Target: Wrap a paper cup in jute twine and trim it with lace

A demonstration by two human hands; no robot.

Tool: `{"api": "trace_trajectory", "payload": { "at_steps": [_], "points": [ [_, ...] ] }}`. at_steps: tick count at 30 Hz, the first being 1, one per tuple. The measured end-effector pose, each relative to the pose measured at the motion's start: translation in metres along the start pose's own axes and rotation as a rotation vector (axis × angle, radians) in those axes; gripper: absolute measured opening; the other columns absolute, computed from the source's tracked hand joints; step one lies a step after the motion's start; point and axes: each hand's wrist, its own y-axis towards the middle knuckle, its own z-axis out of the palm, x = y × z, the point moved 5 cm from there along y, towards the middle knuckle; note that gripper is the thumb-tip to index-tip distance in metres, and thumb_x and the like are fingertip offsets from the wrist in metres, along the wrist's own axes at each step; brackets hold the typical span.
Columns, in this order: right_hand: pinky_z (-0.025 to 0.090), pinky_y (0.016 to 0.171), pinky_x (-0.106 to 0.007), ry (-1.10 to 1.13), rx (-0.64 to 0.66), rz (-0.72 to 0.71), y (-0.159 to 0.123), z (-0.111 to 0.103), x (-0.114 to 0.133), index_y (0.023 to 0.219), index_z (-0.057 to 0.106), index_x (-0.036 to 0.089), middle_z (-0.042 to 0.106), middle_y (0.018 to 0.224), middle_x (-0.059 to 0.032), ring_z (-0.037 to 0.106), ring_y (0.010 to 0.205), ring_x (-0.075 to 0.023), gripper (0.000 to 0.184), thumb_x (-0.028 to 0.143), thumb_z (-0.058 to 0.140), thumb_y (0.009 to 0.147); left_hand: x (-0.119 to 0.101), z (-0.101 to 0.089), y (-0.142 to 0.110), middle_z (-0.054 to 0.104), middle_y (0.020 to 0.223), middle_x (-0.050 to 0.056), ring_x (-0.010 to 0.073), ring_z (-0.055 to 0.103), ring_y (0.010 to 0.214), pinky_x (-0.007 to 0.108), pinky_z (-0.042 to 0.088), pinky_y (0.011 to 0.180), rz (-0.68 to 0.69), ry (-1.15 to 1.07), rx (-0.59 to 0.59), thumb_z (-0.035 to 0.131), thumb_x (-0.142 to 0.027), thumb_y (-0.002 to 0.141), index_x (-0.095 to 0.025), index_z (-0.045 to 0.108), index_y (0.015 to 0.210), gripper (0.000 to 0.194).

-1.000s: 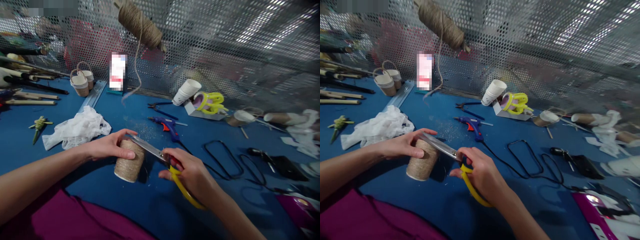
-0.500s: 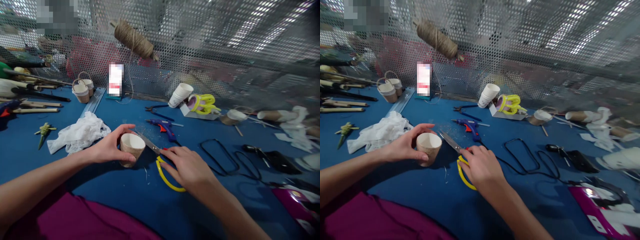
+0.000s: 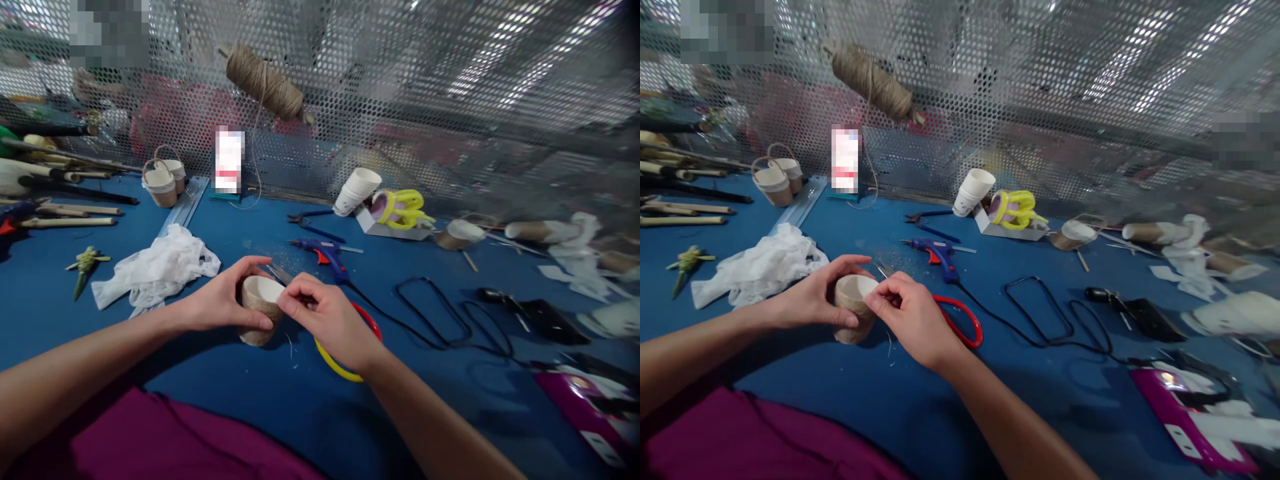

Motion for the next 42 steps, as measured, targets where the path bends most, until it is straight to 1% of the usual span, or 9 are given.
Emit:
{"api": "trace_trajectory", "payload": {
  "at_steps": [9, 14, 18, 24, 30, 33, 36, 39, 42],
  "points": [
    [0.035, 0.057, -0.026, 0.034, -0.141, 0.013, 0.006, -0.007, -0.007, 0.065, 0.053, 0.018, 0.045, 0.062, 0.0026, 0.043, 0.059, -0.0114, 0.021, 0.03, 0.05, 0.082, 0.015, 0.005, 0.0, 0.054, 0.107, 0.012, 0.0246, 0.052, 0.101, 0.039, 0.038, 0.089, -0.224, -0.364, -0.029, 0.078, -0.038, 0.056, -0.015, 0.037, 0.12, 0.08],
    [0.033, 0.055, -0.027, 0.048, -0.214, 0.003, 0.005, -0.009, -0.008, 0.065, 0.051, 0.019, 0.042, 0.058, 0.0034, 0.041, 0.056, -0.0116, 0.022, 0.032, 0.049, 0.083, 0.013, 0.019, 0.002, 0.059, 0.097, 0.011, 0.0188, 0.058, 0.085, 0.034, 0.041, 0.08, -0.23, -0.56, 0.09, 0.079, -0.036, 0.055, -0.012, 0.051, 0.103, 0.061],
    [0.034, 0.056, -0.027, 0.057, -0.233, -0.041, 0.004, -0.006, -0.005, 0.063, 0.047, 0.02, 0.041, 0.059, 0.003, 0.041, 0.058, -0.0122, 0.024, 0.031, 0.048, 0.084, 0.016, 0.02, 0.004, 0.059, 0.083, 0.004, 0.0131, 0.057, 0.071, 0.028, 0.043, 0.068, -0.217, -0.529, 0.038, 0.078, -0.033, 0.059, -0.013, 0.052, 0.097, 0.051],
    [0.035, 0.058, -0.027, 0.044, -0.214, -0.105, 0.009, 0.001, -0.003, 0.063, 0.047, 0.02, 0.044, 0.065, 0.0013, 0.043, 0.062, -0.0126, 0.023, 0.028, 0.048, 0.085, 0.017, 0.011, -0.001, 0.058, 0.078, 0.002, 0.0124, 0.056, 0.068, 0.025, 0.043, 0.063, -0.117, -0.359, -0.083, 0.076, -0.037, 0.06, -0.014, 0.048, 0.094, 0.049],
    [0.035, 0.055, -0.025, 0.142, -0.096, -0.127, 0.017, 0.002, -0.008, 0.065, 0.055, 0.019, 0.045, 0.068, 0.0021, 0.042, 0.057, -0.0096, 0.023, 0.03, 0.05, 0.085, 0.016, 0.004, -0.004, 0.056, 0.079, 0.0, 0.0104, 0.054, 0.068, 0.024, 0.042, 0.063, -0.066, -0.275, -0.161, 0.075, -0.037, 0.06, -0.015, 0.046, 0.093, 0.05],
    [0.035, 0.053, -0.025, 0.273, -0.077, -0.071, 0.017, 0.002, -0.018, 0.077, 0.062, 0.02, 0.049, 0.072, 0.001, 0.044, 0.058, -0.0093, 0.023, 0.035, 0.048, 0.086, 0.015, 0.005, -0.005, 0.057, 0.081, 0.001, 0.0112, 0.055, 0.068, 0.025, 0.043, 0.062, -0.061, -0.303, -0.12, 0.074, -0.039, 0.061, -0.015, 0.046, 0.097, 0.052],
    [0.036, 0.055, -0.025, 0.251, -0.117, -0.045, 0.014, 0.0, -0.02, 0.083, 0.065, 0.022, 0.05, 0.071, 0.0008, 0.044, 0.059, -0.01, 0.026, 0.037, 0.045, 0.087, 0.018, 0.008, -0.006, 0.058, 0.079, 0.002, 0.0123, 0.057, 0.067, 0.026, 0.043, 0.061, -0.088, -0.36, -0.057, 0.073, -0.043, 0.062, -0.015, 0.045, 0.1, 0.055],
    [0.04, 0.069, -0.028, 0.158, -0.188, -0.128, 0.012, -0.003, -0.011, 0.075, 0.064, 0.022, 0.053, 0.081, -0.0014, 0.05, 0.076, -0.0129, 0.021, 0.034, 0.05, 0.084, 0.023, 0.012, -0.007, 0.058, 0.075, 0.001, 0.0123, 0.057, 0.065, 0.025, 0.043, 0.06, -0.117, -0.386, -0.02, 0.073, -0.044, 0.062, -0.015, 0.044, 0.097, 0.053],
    [0.039, 0.082, -0.032, 0.167, -0.129, -0.111, 0.012, 0.001, -0.006, 0.066, 0.059, 0.02, 0.055, 0.091, -0.0032, 0.051, 0.091, -0.0157, 0.017, 0.029, 0.054, 0.08, 0.026, 0.014, -0.008, 0.057, 0.075, 0.001, 0.0124, 0.057, 0.065, 0.025, 0.044, 0.06, -0.125, -0.383, -0.003, 0.073, -0.044, 0.062, -0.016, 0.043, 0.094, 0.052]
  ]
}}
